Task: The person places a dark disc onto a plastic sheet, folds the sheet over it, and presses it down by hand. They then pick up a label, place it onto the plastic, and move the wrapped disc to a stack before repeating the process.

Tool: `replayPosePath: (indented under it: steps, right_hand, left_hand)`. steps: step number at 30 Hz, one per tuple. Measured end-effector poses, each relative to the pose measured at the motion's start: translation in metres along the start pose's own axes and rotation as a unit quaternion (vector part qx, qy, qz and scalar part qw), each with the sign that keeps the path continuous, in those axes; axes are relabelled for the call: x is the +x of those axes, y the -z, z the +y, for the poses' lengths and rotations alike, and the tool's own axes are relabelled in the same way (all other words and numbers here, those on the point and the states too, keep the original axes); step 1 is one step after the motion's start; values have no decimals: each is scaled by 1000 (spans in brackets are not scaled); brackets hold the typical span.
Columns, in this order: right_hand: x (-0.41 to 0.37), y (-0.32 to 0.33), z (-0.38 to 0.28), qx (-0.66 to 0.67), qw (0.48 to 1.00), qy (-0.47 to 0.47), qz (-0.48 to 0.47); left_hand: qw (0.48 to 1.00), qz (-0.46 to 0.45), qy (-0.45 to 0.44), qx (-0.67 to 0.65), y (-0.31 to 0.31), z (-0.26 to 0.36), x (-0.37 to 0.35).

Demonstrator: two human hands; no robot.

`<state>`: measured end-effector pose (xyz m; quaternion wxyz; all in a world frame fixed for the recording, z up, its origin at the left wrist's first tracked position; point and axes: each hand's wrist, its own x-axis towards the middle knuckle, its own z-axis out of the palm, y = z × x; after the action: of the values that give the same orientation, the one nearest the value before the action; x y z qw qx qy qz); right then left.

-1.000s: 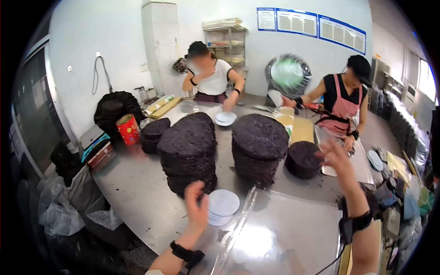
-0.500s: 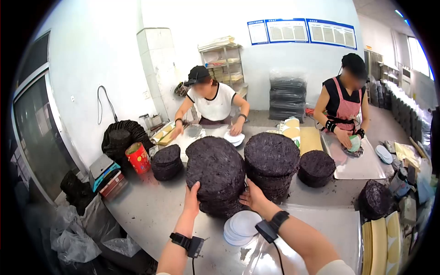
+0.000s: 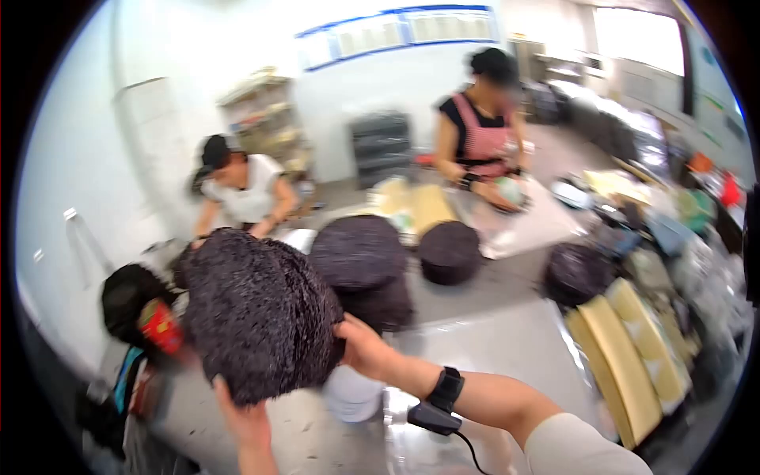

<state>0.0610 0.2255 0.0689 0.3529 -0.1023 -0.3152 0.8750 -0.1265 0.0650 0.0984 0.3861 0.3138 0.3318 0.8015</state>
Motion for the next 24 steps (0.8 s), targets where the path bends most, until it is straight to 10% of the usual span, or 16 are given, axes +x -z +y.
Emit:
replayPosePath:
  steps: [5, 8, 13, 24]
  right_hand:
    - [-196, 69, -32, 57, 987, 29, 146]
    - [-289, 91, -82, 72, 944, 119, 299]
    - [-353, 175, -199, 7, 886, 309, 345]
    - [-350, 412, -279, 1, 867, 309, 390]
  left_hand:
    - [957, -266, 113, -1, -51, -46, -69]
    - [880, -387, 59, 268, -105, -59, -83]
    - [832, -418, 152, 331, -124, -112, -92]
    - [613, -241, -139, 740, 16, -211, -43]
